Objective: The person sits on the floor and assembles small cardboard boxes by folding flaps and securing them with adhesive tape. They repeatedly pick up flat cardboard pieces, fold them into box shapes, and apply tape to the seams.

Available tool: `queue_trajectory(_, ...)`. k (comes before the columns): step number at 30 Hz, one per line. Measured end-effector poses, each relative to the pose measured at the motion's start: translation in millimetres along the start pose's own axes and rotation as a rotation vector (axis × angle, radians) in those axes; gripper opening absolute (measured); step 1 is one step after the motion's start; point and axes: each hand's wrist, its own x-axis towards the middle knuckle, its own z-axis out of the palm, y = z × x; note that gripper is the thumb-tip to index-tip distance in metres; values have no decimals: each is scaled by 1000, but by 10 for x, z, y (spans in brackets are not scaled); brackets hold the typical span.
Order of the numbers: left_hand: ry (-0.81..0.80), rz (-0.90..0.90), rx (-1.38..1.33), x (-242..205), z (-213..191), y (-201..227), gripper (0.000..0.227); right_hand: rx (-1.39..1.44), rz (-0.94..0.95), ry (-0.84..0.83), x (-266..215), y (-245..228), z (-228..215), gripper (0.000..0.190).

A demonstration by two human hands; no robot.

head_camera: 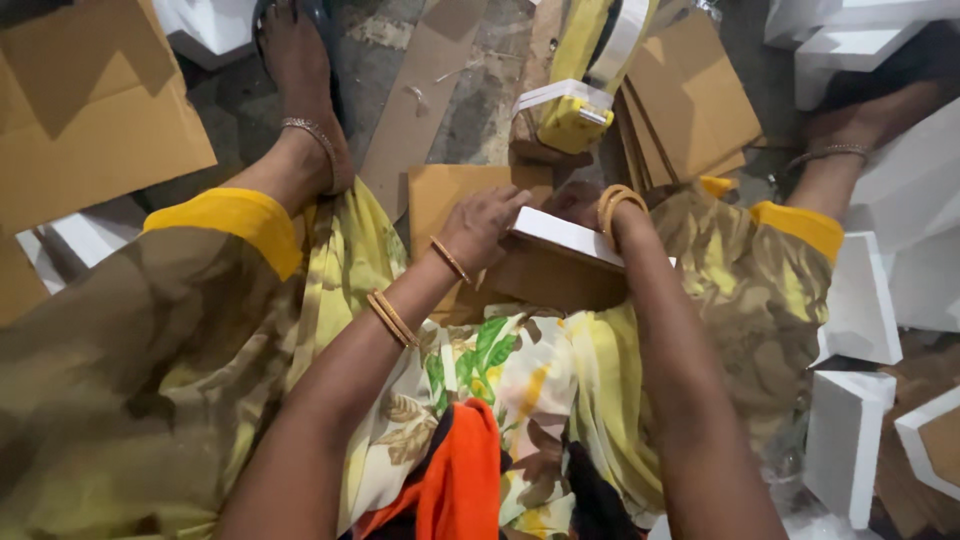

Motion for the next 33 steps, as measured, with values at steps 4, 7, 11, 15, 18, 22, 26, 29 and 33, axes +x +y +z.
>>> queue_trajectory(4,-87,-92,60,-4,-14,45,61,-130,178,53,-149,-140,-80,41)
queue_trajectory(7,22,-15,58,27,-47,53,66,15,161,224,-354,-251,-198,43)
queue_trajectory(11,-70,-63,27,6,-40,50,56,537,-199,493,-917,-168,-165,49)
queue_trajectory(15,-47,-62,11,31,-94,92,61,54,-382,602,-1354,-161,117,60)
queue_trajectory(18,-111,-144,-51,57,-175,183,63,-144,-313,666,-1421,-217,280,55)
queue_trajectory(22,-12,39,-229,211,-366,298,91,-116,-312,714,-1410,-227,293,53)
queue_trajectory(26,-99,27,-461,304,-391,391,92,-77,-342,734,-1420,-208,304,53)
queue_trajectory(29,-235,-174,-524,308,-276,382,90,-98,-314,720,-1397,-222,302,55)
queue_trajectory(33,-143,-153,-686,235,-84,239,92,-100,-300,713,-1407,-230,288,53)
